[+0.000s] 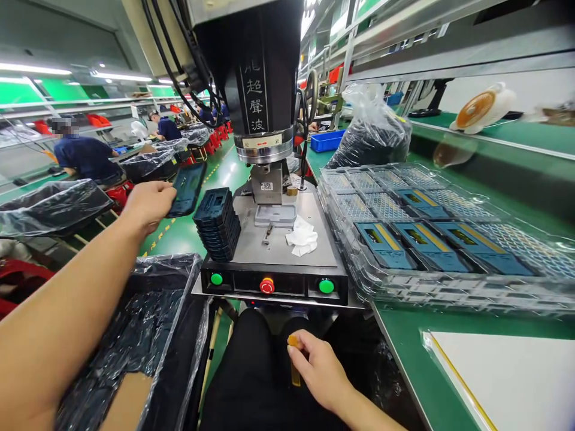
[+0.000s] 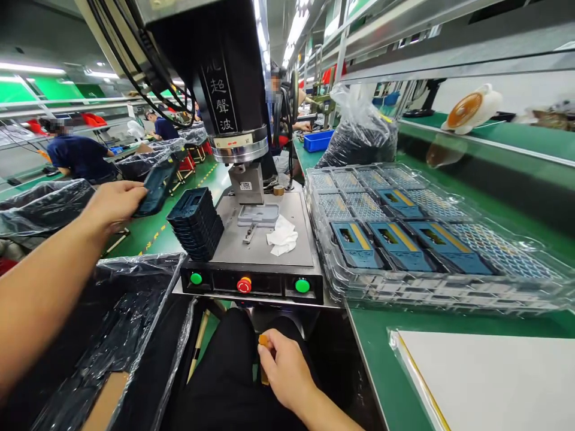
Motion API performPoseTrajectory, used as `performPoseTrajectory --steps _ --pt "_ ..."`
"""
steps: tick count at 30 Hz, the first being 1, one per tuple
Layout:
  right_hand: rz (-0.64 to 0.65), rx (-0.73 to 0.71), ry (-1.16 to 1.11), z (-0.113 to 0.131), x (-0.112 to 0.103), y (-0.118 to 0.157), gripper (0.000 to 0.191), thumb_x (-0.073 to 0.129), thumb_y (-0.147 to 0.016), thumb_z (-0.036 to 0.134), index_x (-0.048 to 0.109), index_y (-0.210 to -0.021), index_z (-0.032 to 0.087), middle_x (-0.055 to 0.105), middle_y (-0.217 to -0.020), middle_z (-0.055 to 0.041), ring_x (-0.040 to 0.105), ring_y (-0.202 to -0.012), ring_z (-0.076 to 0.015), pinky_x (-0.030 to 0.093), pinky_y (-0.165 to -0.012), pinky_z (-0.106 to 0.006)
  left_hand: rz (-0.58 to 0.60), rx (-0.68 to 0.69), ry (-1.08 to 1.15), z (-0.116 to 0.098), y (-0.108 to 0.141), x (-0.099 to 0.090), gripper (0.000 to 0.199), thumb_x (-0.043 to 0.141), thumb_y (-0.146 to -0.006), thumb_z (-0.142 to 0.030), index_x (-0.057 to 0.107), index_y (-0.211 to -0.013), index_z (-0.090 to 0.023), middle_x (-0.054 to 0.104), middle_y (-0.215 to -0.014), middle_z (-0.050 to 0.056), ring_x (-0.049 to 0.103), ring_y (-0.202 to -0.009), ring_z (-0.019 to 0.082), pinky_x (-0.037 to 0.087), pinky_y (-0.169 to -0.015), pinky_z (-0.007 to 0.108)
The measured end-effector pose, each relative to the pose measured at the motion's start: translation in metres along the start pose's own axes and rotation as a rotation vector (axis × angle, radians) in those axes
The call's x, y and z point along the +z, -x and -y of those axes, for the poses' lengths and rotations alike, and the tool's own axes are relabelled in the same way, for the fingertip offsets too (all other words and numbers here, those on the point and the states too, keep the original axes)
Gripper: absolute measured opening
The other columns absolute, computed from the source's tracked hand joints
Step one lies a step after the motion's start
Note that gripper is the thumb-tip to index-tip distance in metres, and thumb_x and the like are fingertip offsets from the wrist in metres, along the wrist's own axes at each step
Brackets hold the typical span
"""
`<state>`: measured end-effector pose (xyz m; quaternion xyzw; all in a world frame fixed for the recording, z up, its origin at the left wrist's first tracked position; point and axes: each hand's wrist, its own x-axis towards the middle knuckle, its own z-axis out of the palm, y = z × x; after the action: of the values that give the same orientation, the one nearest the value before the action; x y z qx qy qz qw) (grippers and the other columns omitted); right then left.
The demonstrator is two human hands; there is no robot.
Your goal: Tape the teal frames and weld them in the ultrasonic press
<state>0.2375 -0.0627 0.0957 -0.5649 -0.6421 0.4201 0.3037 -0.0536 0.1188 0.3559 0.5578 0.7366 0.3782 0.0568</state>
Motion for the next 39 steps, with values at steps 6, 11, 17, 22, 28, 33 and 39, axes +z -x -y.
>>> performPoseTrajectory --steps 6,11,17,22,28,33,39 --pt "-0.077 0.115 -0.377 -0.006 0.002 -0.005 0.033 0.052 -0.082 0.037 0.051 -0.11 0.02 0.047 -0.064 0.0051 0.052 -0.059 -0.0138 0.044 -0.056 -0.027 0.302 -0.24 0.583 0.042 0.09 -0.023 0.043 0.068 -0.061 -0.04 0.066 -0.097 -0.016 0.055 -0.052 -0.004 0.045 -0.046 0.009 0.035 -0.044 0.02" --pt "-0.209 0.221 -0.615 -0.001 -0.002 -0.013 0.043 0.066 -0.072 0.042 0.052 -0.103 0.015 0.054 -0.064 0.0039 0.051 -0.052 -0.0113 0.043 -0.049 -0.025 0.772 -0.687 1.0 0.098 0.202 0.033 0.033 0.077 -0.062 -0.032 0.066 -0.092 -0.021 0.065 -0.076 0.003 0.058 -0.06 0.015 0.046 -0.053 0.026" --pt "-0.408 0.244 -0.818 0.006 -0.006 -0.015 0.045 0.076 -0.067 0.037 0.051 -0.099 0.019 0.057 -0.061 0.0066 0.057 -0.051 -0.0104 0.048 -0.05 -0.023 0.729 -1.07 1.27 0.126 0.281 0.098 0.045 0.066 -0.051 0.001 0.064 -0.092 -0.019 0.066 -0.081 0.001 0.064 -0.074 0.016 0.05 -0.068 0.026" --pt "-0.358 0.308 -0.795 0.007 -0.004 -0.012 0.041 0.079 -0.065 0.038 0.059 -0.093 0.014 0.065 -0.066 0.0001 0.064 -0.06 -0.0137 0.054 -0.057 -0.024 0.664 -1.219 1.333 0.126 0.288 0.119 0.036 0.057 -0.057 0.005 0.063 -0.086 -0.016 0.069 -0.086 0.005 0.066 -0.085 0.019 0.051 -0.079 0.032" --pt "-0.273 0.088 -0.448 0.012 0.003 0.005 0.035 0.064 -0.082 0.041 0.065 -0.104 0.014 0.072 -0.084 -0.0073 0.069 -0.076 -0.0209 0.059 -0.07 -0.035 0.7 -1.274 1.562 0.105 0.281 0.132 0.029 0.054 -0.085 -0.04 0.063 -0.087 -0.013 0.068 -0.094 0.012 0.063 -0.095 0.024 0.049 -0.088 0.039" --pt "-0.299 -0.547 0.129 0.02 0.003 0.021 0.014 0.063 -0.083 0.019 0.071 -0.094 0.022 0.073 -0.085 -0.0036 0.069 -0.076 -0.0172 0.057 -0.074 -0.028 0.74 -1.239 1.691 0.089 0.282 0.138 0.037 0.047 -0.088 -0.047 0.063 -0.098 -0.015 0.067 -0.099 0.01 0.063 -0.095 0.023 0.048 -0.087 0.038" --pt "-0.224 -0.774 0.206 0.021 0.005 0.021 0.023 0.06 -0.084 0.012 0.067 -0.105 0.022 0.073 -0.086 -0.0031 0.069 -0.075 -0.0149 0.056 -0.071 -0.027 0.844 -1.212 1.683 0.078 0.284 0.137 0.035 0.046 -0.087 -0.038 0.061 -0.108 -0.014 0.064 -0.114 0.012 0.058 -0.108 0.027 0.047 -0.088 0.039"
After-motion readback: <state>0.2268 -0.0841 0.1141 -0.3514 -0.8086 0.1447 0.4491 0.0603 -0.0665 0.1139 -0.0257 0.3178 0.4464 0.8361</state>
